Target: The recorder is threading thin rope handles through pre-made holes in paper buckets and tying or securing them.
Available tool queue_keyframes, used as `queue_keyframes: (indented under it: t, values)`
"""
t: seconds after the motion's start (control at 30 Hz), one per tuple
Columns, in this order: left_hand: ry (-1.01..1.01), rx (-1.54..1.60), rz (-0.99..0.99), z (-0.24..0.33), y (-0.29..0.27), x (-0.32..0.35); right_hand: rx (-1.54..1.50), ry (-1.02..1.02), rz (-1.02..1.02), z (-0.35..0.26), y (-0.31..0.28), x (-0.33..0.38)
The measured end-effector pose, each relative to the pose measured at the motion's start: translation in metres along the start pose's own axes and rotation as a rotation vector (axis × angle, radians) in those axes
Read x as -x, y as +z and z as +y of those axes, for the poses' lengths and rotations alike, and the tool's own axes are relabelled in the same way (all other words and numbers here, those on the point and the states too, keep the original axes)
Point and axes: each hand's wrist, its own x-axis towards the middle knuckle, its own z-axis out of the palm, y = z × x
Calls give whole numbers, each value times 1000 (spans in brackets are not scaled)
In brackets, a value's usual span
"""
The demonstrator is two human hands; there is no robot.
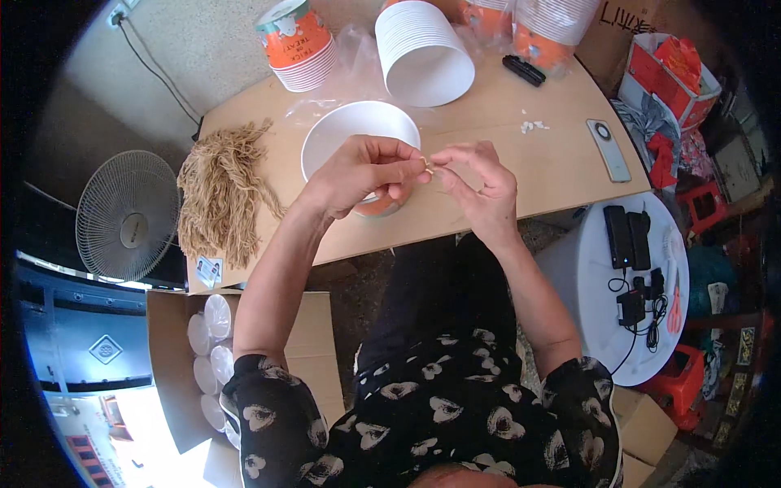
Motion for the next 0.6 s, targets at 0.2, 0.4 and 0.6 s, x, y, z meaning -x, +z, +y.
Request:
queue_keyframes:
  t: [0.2,0.4,0.6]
  values:
    - [15,-4,30,-4,-1,-3,-229,141,-51,8,3,2]
    - [26,-38,57,-4,1,-2,-486,354,-54,8,7,2]
    - [73,-42,94,-6,4,-1,-727,536,-65,9,11,4]
